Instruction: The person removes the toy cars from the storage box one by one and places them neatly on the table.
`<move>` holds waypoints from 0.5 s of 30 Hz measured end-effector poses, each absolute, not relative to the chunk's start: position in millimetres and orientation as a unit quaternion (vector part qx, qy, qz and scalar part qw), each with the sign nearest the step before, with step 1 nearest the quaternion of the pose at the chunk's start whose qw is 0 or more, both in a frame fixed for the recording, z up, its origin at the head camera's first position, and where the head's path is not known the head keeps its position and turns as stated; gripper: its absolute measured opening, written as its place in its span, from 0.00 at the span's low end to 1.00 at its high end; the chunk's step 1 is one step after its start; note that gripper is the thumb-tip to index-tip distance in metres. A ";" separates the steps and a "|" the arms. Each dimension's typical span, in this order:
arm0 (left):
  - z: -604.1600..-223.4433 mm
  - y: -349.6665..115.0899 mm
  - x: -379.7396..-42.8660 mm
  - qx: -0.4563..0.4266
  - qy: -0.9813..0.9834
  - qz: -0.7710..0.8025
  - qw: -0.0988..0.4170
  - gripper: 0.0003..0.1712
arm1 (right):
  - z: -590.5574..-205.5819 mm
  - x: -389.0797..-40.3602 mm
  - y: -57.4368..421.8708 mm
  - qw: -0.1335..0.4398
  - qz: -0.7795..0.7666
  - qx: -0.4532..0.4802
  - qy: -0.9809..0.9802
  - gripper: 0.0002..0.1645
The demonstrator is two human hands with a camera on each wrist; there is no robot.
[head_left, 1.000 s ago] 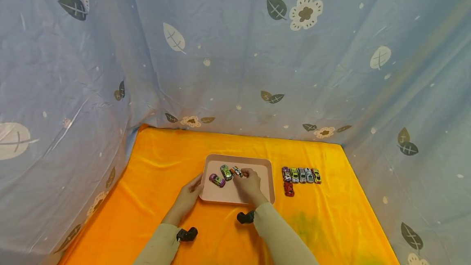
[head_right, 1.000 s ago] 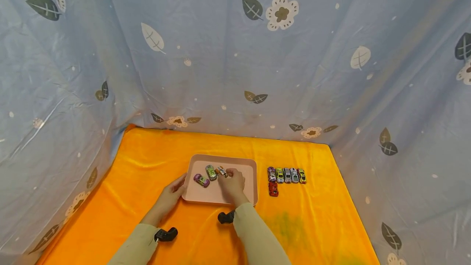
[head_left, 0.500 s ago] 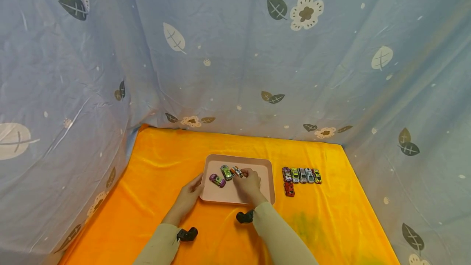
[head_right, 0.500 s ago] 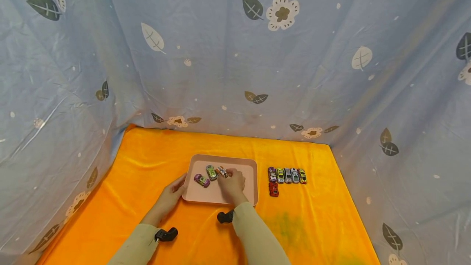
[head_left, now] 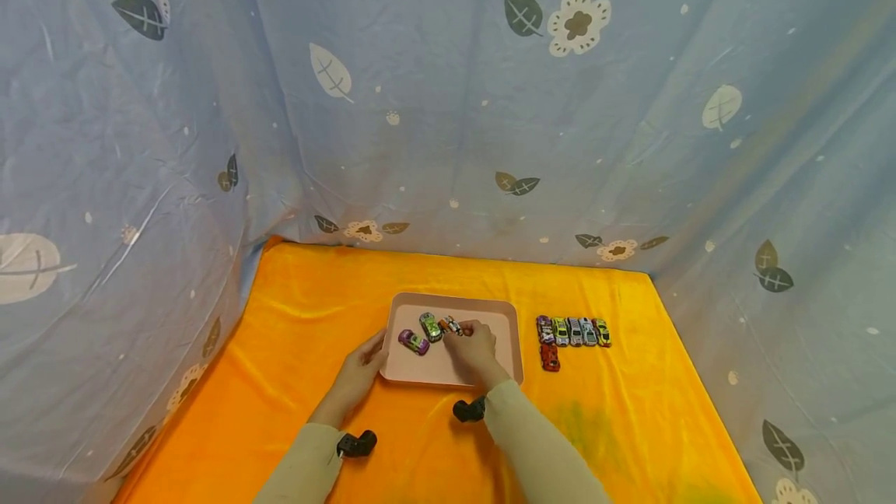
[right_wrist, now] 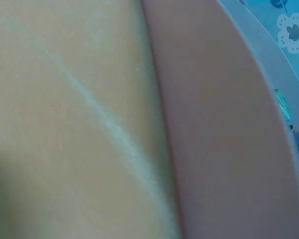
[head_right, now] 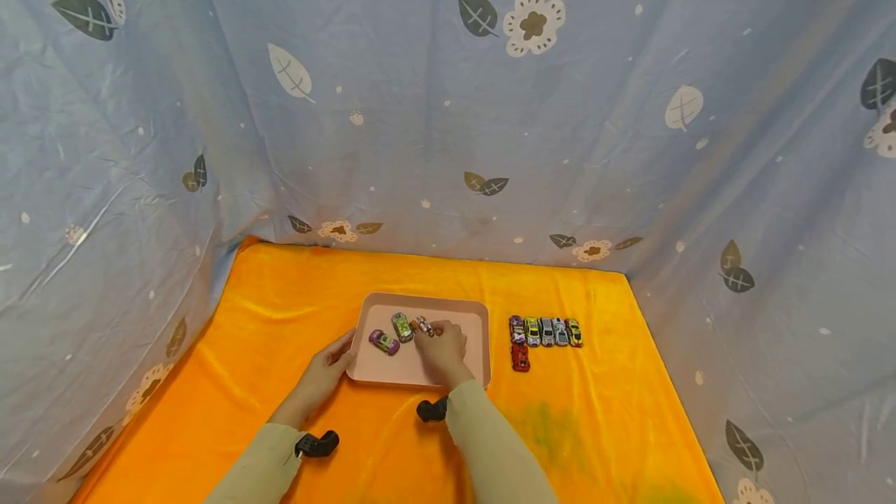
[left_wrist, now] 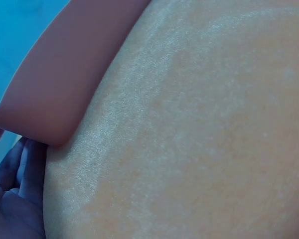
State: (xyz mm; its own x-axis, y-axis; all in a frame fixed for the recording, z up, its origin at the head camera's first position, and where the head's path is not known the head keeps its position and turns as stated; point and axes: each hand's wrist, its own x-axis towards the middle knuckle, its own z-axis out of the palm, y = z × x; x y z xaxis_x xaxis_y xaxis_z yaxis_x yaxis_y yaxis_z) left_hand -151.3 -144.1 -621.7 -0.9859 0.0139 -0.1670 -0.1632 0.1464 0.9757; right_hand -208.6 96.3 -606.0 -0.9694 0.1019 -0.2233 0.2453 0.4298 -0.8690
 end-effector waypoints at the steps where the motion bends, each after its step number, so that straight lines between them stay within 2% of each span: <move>1: -622.5 -143.9 -151.6 -0.046 0.755 0.651 0.067 0.29 | -604.6 -209.1 99.2 0.078 -0.529 0.096 0.840 0.22; 5: -626.3 -143.4 -150.9 -0.046 0.752 0.653 0.076 0.29 | -596.7 -209.0 113.8 0.112 -0.548 0.073 0.826 0.26; 7: -627.3 -143.5 -149.6 -0.046 0.754 0.650 0.078 0.29 | -592.0 -208.6 121.5 0.110 -0.553 0.060 0.824 0.27; 12: -625.8 -144.3 -149.2 -0.050 0.760 0.644 0.074 0.29 | -572.2 -206.4 138.0 0.059 -0.537 0.008 0.841 0.16; 15: -623.9 -144.2 -149.5 -0.047 0.758 0.646 0.073 0.29 | -561.0 -202.2 148.8 0.030 -0.525 -0.014 0.851 0.14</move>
